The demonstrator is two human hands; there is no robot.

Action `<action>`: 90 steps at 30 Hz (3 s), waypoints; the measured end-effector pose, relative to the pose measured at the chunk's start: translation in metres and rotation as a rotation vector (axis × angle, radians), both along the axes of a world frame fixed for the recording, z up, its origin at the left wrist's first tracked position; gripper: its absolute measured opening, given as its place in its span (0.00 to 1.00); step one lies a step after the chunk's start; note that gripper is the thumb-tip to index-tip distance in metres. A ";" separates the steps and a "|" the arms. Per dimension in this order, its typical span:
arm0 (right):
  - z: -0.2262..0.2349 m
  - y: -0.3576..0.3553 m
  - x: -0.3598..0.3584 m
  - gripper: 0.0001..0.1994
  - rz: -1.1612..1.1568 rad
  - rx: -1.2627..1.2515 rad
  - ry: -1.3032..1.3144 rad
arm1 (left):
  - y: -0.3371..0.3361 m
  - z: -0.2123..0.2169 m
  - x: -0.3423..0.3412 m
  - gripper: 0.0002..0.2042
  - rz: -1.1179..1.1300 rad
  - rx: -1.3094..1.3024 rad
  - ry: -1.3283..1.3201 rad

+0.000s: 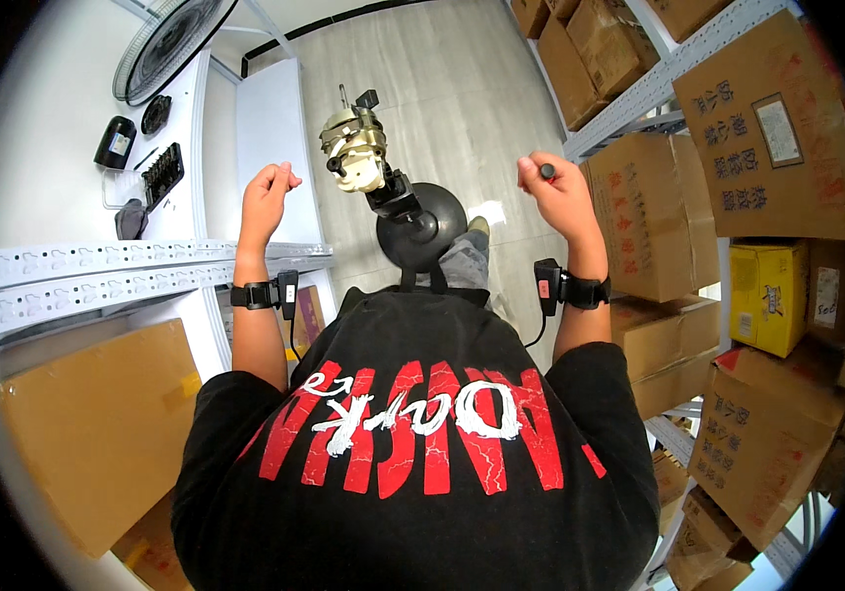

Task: The person uses a red-handled screwdriver to tighten screws on a metallic mechanical component mounted on a stand. They repeatedly rotate the part to access different screw locations and continue tightening throughout the clip.

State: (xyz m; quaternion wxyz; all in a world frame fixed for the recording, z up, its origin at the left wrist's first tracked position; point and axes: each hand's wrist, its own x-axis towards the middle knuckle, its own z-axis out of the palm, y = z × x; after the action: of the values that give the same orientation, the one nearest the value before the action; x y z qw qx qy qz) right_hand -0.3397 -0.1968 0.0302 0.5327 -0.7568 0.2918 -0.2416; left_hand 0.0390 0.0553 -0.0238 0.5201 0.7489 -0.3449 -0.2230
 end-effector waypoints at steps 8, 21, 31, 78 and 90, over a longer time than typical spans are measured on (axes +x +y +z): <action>0.009 0.005 -0.009 0.18 -0.147 0.066 -0.014 | -0.003 0.018 -0.002 0.09 -0.110 0.054 0.028; 0.026 0.028 0.022 0.10 0.032 0.173 -0.127 | -0.003 0.021 -0.016 0.09 -0.219 0.093 0.067; 0.076 0.051 0.096 0.06 0.067 -0.040 -0.226 | 0.001 -0.005 -0.045 0.13 -0.294 0.121 0.222; 0.081 0.065 0.161 0.09 0.080 -0.410 0.073 | -0.018 0.018 -0.062 0.14 -0.207 0.072 0.659; 0.094 0.068 0.164 0.10 0.185 -0.452 0.102 | -0.018 0.018 -0.061 0.13 -0.212 0.063 0.660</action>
State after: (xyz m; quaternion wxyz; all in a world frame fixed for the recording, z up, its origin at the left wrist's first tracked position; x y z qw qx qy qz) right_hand -0.1759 -0.1290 0.1243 0.3547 -0.8913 0.1862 -0.2124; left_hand -0.0221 0.0376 -0.0059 0.5540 0.6122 -0.2268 -0.5165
